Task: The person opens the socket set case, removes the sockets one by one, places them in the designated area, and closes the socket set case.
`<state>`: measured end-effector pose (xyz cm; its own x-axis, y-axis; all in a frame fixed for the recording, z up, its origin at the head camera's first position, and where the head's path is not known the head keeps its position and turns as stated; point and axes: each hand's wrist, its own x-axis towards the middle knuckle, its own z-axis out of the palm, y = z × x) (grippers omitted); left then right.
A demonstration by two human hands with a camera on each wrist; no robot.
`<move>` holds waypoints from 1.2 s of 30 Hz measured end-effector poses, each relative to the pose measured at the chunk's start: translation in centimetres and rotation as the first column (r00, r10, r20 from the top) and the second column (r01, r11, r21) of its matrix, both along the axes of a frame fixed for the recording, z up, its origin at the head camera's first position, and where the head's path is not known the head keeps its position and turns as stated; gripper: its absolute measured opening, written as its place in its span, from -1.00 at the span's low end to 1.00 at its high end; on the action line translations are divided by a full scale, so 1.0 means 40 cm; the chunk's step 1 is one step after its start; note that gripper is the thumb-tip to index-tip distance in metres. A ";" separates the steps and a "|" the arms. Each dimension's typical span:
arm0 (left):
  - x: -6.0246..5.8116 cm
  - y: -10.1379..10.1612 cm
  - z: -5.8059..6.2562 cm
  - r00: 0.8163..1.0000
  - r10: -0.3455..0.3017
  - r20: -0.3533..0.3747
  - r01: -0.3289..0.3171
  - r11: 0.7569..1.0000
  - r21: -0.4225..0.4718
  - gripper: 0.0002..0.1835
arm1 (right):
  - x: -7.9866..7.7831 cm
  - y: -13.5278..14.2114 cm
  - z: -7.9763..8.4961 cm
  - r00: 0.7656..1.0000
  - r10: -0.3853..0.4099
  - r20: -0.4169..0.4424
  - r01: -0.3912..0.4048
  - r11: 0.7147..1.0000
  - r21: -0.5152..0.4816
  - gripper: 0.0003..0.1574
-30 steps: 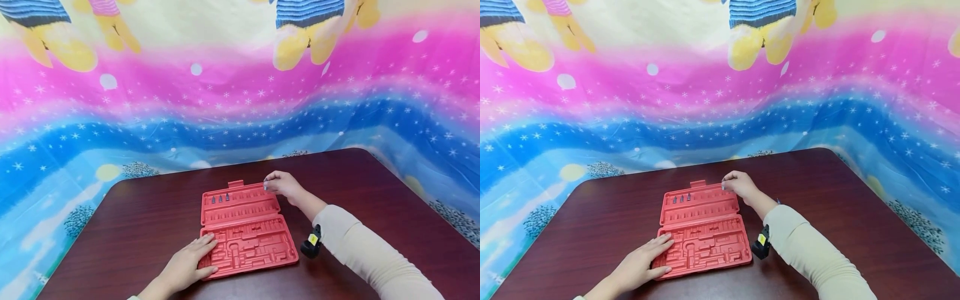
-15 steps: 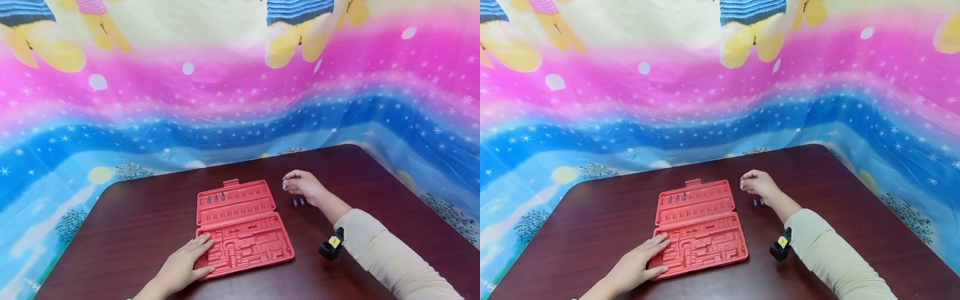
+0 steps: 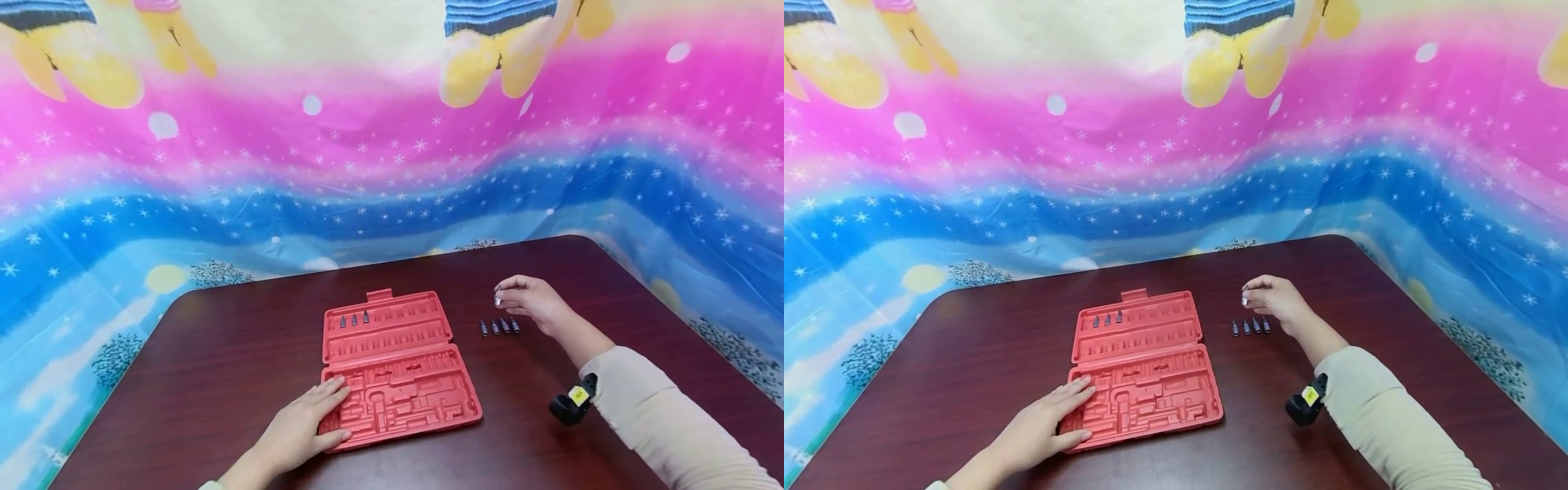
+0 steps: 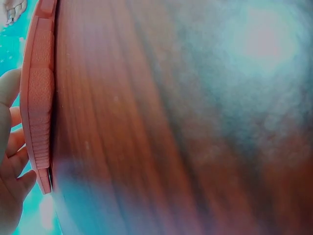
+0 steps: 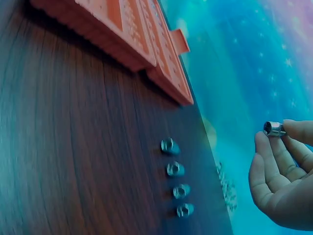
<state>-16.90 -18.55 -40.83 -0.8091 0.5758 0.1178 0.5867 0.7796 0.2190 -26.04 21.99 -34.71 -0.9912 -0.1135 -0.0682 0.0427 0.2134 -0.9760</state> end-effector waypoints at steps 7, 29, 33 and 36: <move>0.002 0.001 0.005 1.000 0.006 0.020 -0.006 1.000 0.002 -0.32 | 0.004 0.053 -0.020 1.000 -0.017 0.013 0.016 0.996 0.086 -0.60; 0.003 0.000 -0.001 1.000 -0.006 -0.027 0.006 1.000 0.001 -0.34 | -0.009 0.117 -0.098 0.994 0.009 0.105 -0.038 0.960 0.277 -0.72; 0.003 0.001 0.000 1.000 -0.007 -0.027 0.007 1.000 0.006 -0.34 | -0.013 0.114 -0.111 0.995 0.018 0.096 -0.048 0.948 0.315 -0.78; 0.004 0.002 0.000 1.000 -0.004 -0.010 0.004 1.000 0.008 -0.34 | -0.014 0.109 -0.116 0.997 0.015 0.079 -0.042 0.936 0.351 -0.81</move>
<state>-16.76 -18.48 -40.81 -0.8056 0.5780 0.1300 0.5919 0.7756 0.2193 -26.59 26.36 -39.36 -0.9785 -0.0967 -0.1820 0.1010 0.5447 -0.8325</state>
